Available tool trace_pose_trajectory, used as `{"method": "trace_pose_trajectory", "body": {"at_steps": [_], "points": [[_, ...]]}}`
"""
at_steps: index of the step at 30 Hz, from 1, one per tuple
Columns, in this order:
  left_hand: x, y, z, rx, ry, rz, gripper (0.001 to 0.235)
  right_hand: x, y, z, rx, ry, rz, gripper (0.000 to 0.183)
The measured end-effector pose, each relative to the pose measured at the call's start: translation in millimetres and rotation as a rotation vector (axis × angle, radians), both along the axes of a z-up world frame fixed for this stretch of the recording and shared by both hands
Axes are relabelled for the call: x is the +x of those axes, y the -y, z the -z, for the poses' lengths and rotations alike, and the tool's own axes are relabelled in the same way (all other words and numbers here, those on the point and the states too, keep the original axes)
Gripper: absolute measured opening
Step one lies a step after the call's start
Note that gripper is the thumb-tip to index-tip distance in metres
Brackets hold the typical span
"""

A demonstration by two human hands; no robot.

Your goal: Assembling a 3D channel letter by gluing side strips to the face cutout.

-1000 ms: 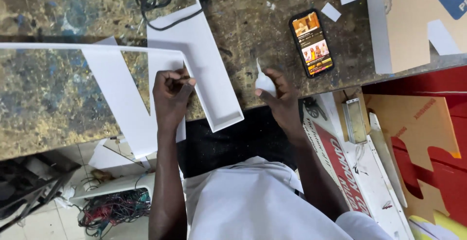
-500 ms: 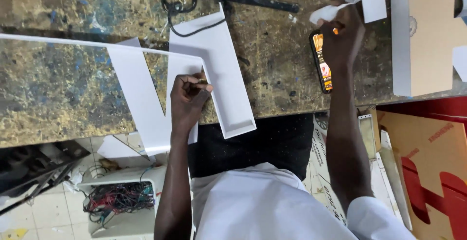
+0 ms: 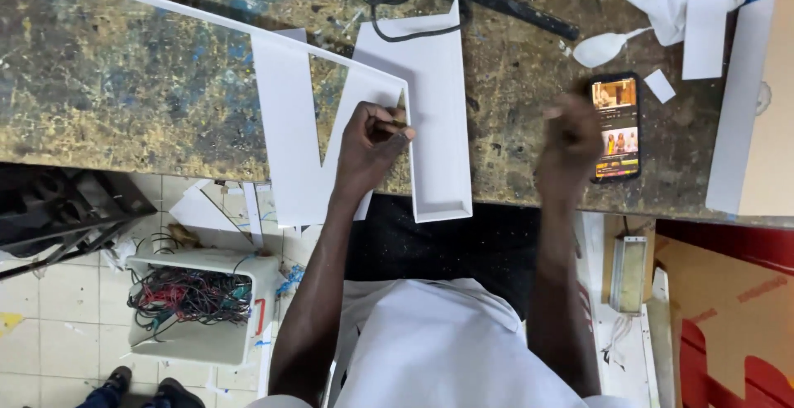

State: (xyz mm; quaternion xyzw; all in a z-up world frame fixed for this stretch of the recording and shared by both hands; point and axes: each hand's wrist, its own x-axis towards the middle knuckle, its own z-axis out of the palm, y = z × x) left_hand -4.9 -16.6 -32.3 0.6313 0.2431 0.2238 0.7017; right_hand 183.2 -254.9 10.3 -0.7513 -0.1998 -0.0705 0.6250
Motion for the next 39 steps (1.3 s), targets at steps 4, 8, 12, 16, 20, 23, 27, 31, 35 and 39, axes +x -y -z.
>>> {"method": "trace_pose_trajectory", "body": {"at_steps": [4,8,12,16,20,23,27,31,35,39], "points": [[2,0,-3,0.034,0.028,-0.004,0.042,-40,-48,-13,-0.132,0.103,-0.218,0.016],[1,1,-10,-0.020,0.024,-0.037,0.044,-53,-95,-31,-0.226,0.329,-0.424,0.013],[1,0,-7,-0.036,0.000,-0.043,0.045,-51,-119,-21,-0.342,0.366,-0.504,0.011],[0,-1,-18,-0.025,-0.024,-0.042,0.039,-51,-125,-20,-0.402,0.358,-0.509,0.014],[-1,-1,-14,-0.021,-0.028,-0.042,0.036,-50,-123,-18,-0.434,0.341,-0.548,0.019],[-2,0,-19,-0.007,-0.033,-0.016,0.035,-50,-116,-13,-0.490,0.371,-0.549,0.023],[0,-5,-21,-0.007,-0.071,-0.002,0.036,-51,-113,-7,-0.526,0.366,-0.553,0.034],[2,-7,-27,-0.005,-0.061,0.013,0.036,-54,-113,-6,-0.529,0.352,-0.553,0.038],[1,-8,-39,0.009,-0.124,0.019,0.041,-56,-109,1,-0.502,0.321,-0.550,0.046],[3,-5,-32,-0.027,-0.139,0.020,0.043,-55,-109,7,-0.462,0.333,-0.540,0.049]]}}
